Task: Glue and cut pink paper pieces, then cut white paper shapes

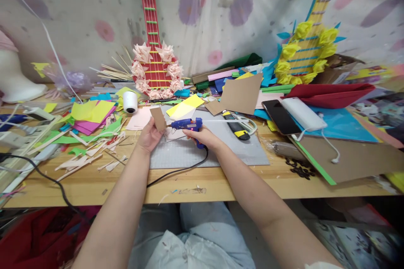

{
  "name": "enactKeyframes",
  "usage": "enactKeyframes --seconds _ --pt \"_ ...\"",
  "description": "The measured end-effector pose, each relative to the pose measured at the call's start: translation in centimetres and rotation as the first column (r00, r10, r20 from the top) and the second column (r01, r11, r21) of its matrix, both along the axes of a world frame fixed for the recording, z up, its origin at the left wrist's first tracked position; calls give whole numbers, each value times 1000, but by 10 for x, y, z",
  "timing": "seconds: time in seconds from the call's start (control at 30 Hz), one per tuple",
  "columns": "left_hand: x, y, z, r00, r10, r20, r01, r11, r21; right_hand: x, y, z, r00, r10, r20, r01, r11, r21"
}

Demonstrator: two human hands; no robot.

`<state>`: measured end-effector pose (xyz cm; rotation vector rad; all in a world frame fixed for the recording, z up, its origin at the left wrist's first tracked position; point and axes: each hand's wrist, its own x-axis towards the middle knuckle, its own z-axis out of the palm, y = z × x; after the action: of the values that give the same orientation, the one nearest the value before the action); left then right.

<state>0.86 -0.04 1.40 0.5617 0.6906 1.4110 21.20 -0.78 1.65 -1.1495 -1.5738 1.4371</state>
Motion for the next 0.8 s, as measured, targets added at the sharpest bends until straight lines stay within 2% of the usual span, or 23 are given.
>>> enactKeyframes --seconds 0.2,0.47,0.8 --pt "2 -1 1 999 -17 -34 17 1000 3 -2 0 0 999 -27 36 27 999 -22" --pt "8 -4 4 993 -37 -113 40 999 29 -9 1 3 998 -51 -44 53 998 37" --pt "7 -2 -2 974 -95 -203 109 992 57 -15 1 13 982 -118 -149 127 991 50"
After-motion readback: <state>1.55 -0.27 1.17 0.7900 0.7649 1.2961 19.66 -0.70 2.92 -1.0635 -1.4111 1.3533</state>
